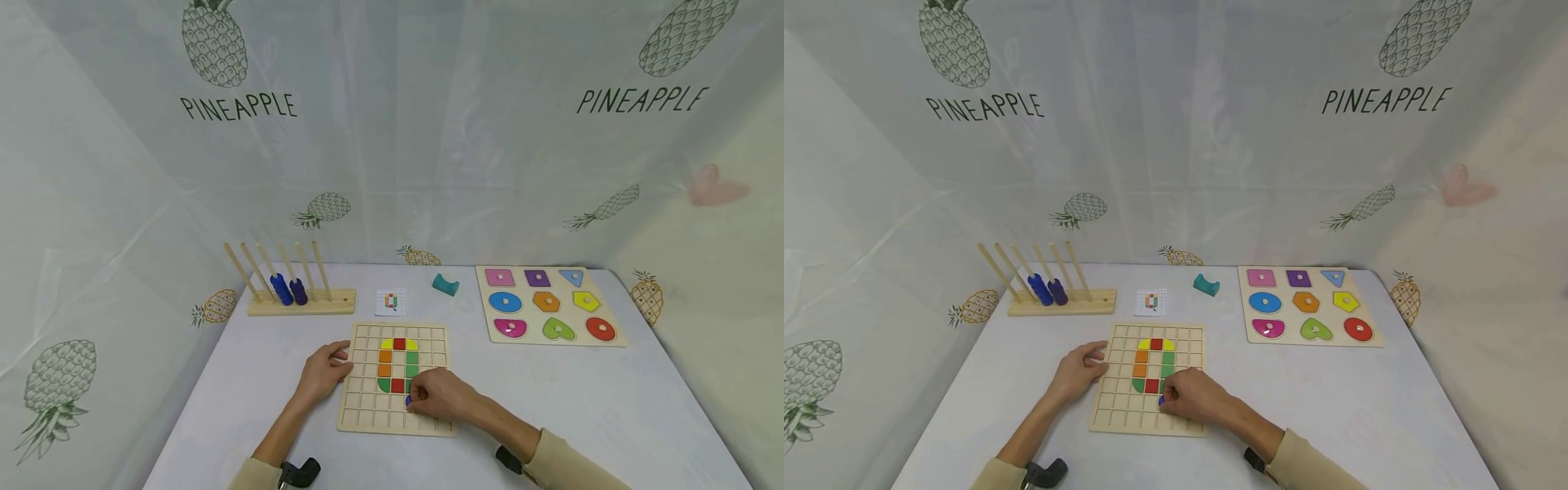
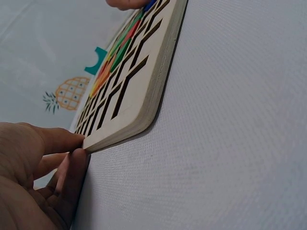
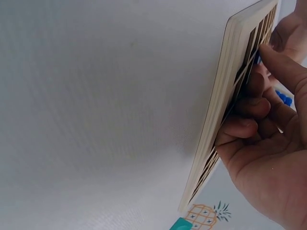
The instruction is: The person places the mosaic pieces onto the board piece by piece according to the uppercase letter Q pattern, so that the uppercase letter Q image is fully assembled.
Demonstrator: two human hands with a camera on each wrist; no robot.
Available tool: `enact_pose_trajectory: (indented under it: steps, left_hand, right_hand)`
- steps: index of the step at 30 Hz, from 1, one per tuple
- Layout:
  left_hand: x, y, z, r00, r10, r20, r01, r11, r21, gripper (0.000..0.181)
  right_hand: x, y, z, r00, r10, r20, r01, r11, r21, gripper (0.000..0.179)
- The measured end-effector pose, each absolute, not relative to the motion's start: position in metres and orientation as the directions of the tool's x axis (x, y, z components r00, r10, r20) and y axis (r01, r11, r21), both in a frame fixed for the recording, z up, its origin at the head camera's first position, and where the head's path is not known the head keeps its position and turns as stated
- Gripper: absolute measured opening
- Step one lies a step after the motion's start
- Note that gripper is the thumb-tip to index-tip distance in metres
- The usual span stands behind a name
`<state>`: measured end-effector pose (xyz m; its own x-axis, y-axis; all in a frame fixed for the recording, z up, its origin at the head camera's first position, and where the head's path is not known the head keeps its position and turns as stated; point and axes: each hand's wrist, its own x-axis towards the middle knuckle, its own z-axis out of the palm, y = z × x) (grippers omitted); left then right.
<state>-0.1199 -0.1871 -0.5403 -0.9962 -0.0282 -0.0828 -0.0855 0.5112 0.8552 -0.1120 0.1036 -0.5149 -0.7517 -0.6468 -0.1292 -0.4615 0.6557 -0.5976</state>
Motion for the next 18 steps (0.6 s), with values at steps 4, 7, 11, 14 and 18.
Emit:
enact_pose_trajectory:
  steps: [4,7,11,14,18]
  left_hand:
    - [-0.1199,-0.187,-0.5403,-0.996,-0.028,-0.082,-0.085,0.509,0.857,0.05]
    - [-0.1199,-0.1866,-0.5401,-0.996,-0.028,-0.082,-0.085,0.512,0.855,0.049]
    - [-0.12,-0.1863,-0.5403,-0.996,-0.029,-0.081,-0.085,0.52,0.85,0.049]
    - [-0.1196,-0.1859,-0.5395,-0.995,-0.036,-0.088,-0.094,0.517,0.851,0.049]
    - [-0.118,-0.1849,-0.537,-0.996,-0.034,-0.085,-0.091,0.51,0.856,0.049]
  right_hand:
    - [-0.1119,0.1042,-0.5148,-0.751,-0.646,-0.138,-0.456,0.658,-0.6,0.023]
    - [-0.1122,0.1048,-0.514,-0.747,-0.648,-0.148,-0.449,0.657,-0.606,0.021]
    - [-0.1131,0.1061,-0.5126,-0.746,-0.646,-0.159,-0.44,0.659,-0.61,0.019]
    - [-0.1135,0.1068,-0.5123,-0.744,-0.65,-0.155,-0.45,0.659,-0.603,0.018]
    - [-0.1134,0.1068,-0.5124,-0.737,-0.662,-0.138,-0.473,0.65,-0.595,0.016]
